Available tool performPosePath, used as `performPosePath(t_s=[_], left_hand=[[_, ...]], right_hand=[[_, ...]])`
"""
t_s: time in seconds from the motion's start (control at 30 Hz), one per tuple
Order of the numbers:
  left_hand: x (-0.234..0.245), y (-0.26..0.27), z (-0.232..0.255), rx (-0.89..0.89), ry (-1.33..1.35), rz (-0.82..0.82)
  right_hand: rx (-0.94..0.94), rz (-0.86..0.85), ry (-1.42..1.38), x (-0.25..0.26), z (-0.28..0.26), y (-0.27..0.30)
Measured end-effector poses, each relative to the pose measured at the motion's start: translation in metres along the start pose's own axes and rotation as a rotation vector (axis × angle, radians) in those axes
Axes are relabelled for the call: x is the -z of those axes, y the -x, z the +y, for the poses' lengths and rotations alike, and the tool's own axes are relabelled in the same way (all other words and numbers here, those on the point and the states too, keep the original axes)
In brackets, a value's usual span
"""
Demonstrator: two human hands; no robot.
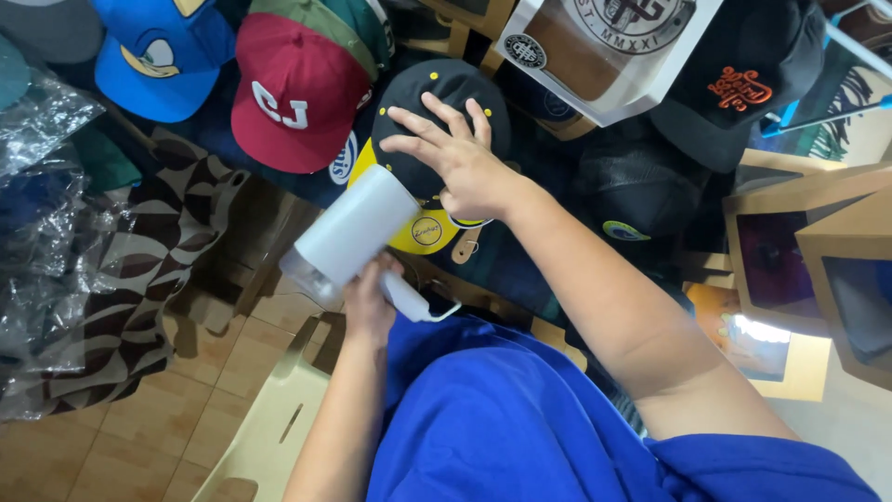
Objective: A person is cleaning and reshaping various baseball caps using a handheld steamer and a brush.
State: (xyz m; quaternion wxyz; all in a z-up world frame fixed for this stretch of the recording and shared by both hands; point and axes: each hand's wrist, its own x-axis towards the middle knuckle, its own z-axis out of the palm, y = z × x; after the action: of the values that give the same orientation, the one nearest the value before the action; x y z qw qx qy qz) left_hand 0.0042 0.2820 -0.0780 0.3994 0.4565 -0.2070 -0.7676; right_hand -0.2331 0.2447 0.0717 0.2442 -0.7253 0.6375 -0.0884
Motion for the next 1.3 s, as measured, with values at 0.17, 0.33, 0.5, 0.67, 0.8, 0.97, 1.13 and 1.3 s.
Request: performPosePath(t_s=[0.17,0.33,0.5,0.67,0.8,0.97,1.13,1.3], left_hand=[[-0.035,0.002,0.052,-0.076,-0.344,0.087],[-0.081,0.02,0.115,0.136,-0.776,0.227],[-0.082,0.014,0.133,-0.153,-0.817,0.043],[-0.118,0.024,0.166,-0.282,-0.888,0.009],[-0.152,0.039,0.187,-0.416,-0.955,-0.022],[-0.132,0.0,0.181,-0.355,-1.176,-0.052],[-0.125,-0.013,0.166,-0.679,-1.461,-0.165],[-0.151,-0.002,0.172,-0.644,-1.524,-0.212]], right_hand=[[-0.041,0.034,-0.055,0.001,0.001,0.001],[-0.059,0.068,-0.167,-0.004,0.001,0.004],[-0.035,0.115,-0.184,-0.012,0.009,0.003],[-0.036,0.147,-0.189,-0.016,0.01,0.003],[-0.027,0.154,-0.197,-0.014,0.01,0.004],[-0.077,0.198,-0.247,-0.02,0.014,0.004],[0.021,0.267,-0.307,-0.016,0.022,0.01],[-0.007,0.352,-0.459,-0.015,0.022,0.011]])
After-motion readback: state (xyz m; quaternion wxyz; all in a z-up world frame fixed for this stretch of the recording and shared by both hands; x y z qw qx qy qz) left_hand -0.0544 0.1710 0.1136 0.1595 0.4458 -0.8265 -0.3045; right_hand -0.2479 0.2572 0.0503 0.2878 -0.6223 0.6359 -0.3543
